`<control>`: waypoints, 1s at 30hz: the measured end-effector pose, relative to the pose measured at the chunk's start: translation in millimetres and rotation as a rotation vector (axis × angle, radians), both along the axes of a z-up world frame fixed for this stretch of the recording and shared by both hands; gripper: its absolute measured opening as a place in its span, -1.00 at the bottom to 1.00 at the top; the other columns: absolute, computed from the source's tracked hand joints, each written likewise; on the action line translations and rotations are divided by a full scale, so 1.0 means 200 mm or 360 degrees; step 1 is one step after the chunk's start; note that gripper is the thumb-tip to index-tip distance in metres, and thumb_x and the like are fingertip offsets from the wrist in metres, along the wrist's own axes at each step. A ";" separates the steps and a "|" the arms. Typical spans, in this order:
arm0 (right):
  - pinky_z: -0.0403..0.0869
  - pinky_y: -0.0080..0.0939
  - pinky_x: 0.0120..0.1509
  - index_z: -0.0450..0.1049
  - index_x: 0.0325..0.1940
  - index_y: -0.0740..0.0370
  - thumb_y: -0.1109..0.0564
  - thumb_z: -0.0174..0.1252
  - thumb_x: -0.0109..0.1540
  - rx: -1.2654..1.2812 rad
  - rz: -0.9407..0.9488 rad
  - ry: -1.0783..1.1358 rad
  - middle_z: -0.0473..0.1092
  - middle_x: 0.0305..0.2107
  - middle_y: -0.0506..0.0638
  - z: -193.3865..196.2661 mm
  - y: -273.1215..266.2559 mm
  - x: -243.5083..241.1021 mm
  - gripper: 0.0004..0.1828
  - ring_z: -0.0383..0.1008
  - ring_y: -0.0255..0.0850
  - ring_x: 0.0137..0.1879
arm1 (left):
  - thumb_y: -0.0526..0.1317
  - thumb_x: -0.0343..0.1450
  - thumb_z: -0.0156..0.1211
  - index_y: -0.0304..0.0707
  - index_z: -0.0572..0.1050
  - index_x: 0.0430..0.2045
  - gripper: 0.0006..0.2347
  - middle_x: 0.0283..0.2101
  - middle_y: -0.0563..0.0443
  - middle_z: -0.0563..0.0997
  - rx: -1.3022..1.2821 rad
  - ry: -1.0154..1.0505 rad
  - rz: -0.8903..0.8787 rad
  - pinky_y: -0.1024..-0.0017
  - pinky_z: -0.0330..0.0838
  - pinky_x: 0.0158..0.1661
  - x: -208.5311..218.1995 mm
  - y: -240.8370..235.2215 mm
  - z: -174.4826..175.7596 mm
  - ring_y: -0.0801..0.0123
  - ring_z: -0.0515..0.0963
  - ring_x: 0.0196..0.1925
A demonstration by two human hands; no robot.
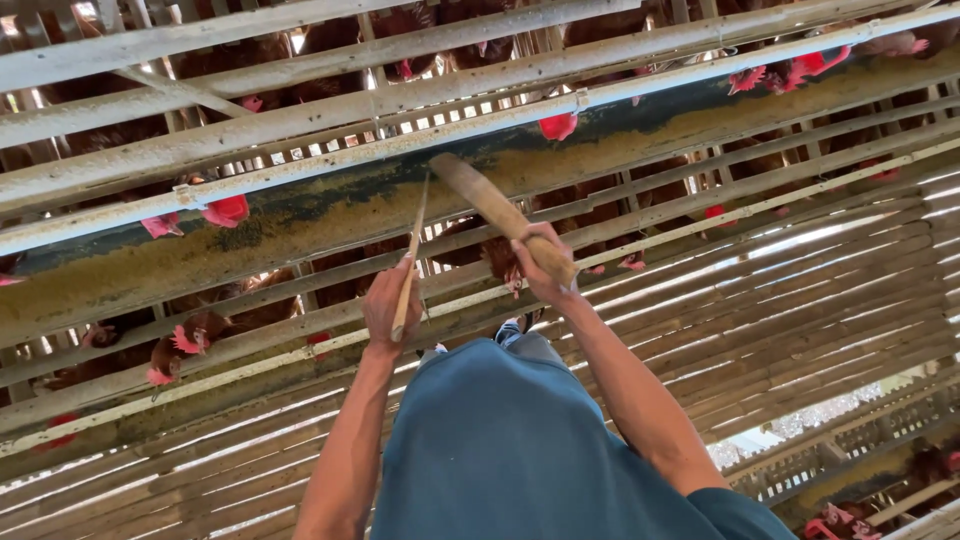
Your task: Cleaning a long feeding trough in a chicken coop using wooden scrapers to remove old feed and debris.
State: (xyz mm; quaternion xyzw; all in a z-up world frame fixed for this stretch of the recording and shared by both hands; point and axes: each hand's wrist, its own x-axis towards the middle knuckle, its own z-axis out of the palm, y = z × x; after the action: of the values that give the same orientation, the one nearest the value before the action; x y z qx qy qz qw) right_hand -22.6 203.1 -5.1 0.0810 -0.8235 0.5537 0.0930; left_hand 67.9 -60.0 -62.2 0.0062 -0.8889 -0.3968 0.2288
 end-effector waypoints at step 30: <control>0.57 0.06 -0.04 0.47 -0.05 -0.06 0.20 0.27 0.38 0.0494 0.0050 -0.0128 0.58 -0.30 0.07 0.23 0.78 -0.23 -0.84 0.63 0.04 -0.19 | -0.19 0.67 0.08 -0.31 0.63 0.13 -0.74 -0.28 -0.16 0.68 -0.0005 -0.0117 0.0258 0.17 0.61 -0.23 0.14 -0.04 0.17 0.02 0.68 -0.27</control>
State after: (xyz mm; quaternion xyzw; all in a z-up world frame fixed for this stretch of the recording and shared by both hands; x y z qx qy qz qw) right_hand -68.0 359.3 41.2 0.0850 -0.9009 0.4239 0.0378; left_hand 95.6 -67.7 -27.4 0.0923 -0.8939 -0.3751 0.2273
